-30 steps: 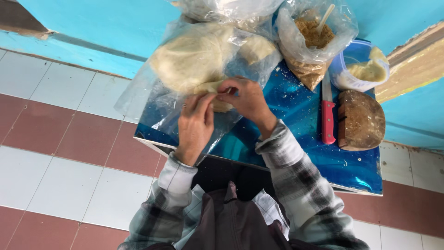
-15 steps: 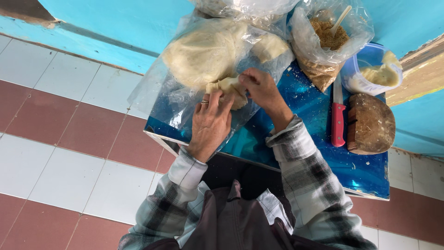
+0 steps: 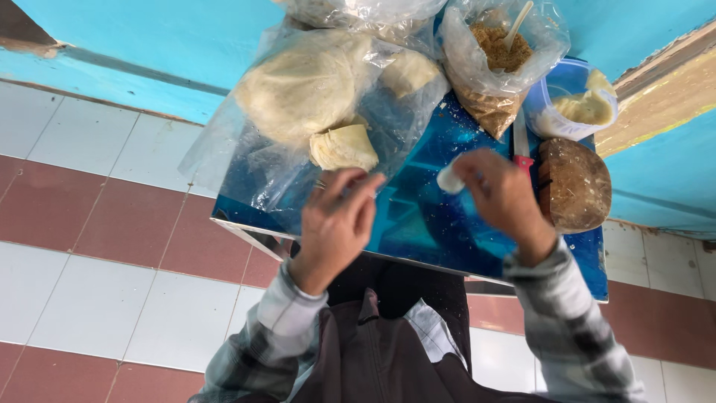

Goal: The person sits at a small blue table and folds triangular dough wrappers, spooning brown sugar filling from a plastic bag onto each wrapper, then pinches the dough edges together to seal filled pastries, setting finished pieces aside.

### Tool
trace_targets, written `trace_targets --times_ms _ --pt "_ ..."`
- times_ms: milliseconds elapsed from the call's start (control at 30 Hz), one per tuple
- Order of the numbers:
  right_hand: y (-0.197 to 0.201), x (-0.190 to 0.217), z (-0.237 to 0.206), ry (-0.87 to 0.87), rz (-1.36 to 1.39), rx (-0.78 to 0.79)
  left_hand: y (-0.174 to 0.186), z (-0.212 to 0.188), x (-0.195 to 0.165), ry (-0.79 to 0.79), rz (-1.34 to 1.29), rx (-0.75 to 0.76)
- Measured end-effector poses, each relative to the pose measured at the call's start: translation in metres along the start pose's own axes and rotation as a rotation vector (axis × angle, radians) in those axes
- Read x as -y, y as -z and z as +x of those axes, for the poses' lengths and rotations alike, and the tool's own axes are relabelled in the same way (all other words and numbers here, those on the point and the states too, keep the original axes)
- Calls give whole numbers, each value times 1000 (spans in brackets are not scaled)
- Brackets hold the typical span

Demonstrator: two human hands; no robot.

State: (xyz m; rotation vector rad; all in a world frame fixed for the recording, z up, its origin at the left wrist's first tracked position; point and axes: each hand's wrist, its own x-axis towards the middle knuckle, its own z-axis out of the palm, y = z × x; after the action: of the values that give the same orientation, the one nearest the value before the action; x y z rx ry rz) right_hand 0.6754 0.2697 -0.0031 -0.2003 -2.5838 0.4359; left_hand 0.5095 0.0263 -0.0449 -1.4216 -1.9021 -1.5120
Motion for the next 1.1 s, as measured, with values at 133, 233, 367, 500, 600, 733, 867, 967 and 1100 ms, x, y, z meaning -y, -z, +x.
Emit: trace_targets --times_ms 133,233,367,500,600,733,867,967,1100 --pt "-9 54 -41 237 -416 197 -20 -13 -31 -89 -23 226" --pt "-10 77 -60 300 -525 123 -34 -21 -35 -166 40 299" --pt "-14 88 -70 217 -500 19 -41 -30 -27 -224 82 357" --pt "-3 66 -70 66 -366 -17 -43 -37 -22 -245 109 372" --pt "38 5 -53 -42 -516 -132 -44 -39 -24 -242 79 358" --pt "105 -109 -3 -200 -782 -189 -40 -38 -26 -233 23 334" --pt "96 -184 45 -503 -578 253 -33 -31 -22 -202 -50 336" --pt "83 -201 47 -626 -518 256 -31 -26 -18 -191 -67 329" --pt "84 -208 38 -615 -515 244 -29 -26 -14 -181 -83 325"
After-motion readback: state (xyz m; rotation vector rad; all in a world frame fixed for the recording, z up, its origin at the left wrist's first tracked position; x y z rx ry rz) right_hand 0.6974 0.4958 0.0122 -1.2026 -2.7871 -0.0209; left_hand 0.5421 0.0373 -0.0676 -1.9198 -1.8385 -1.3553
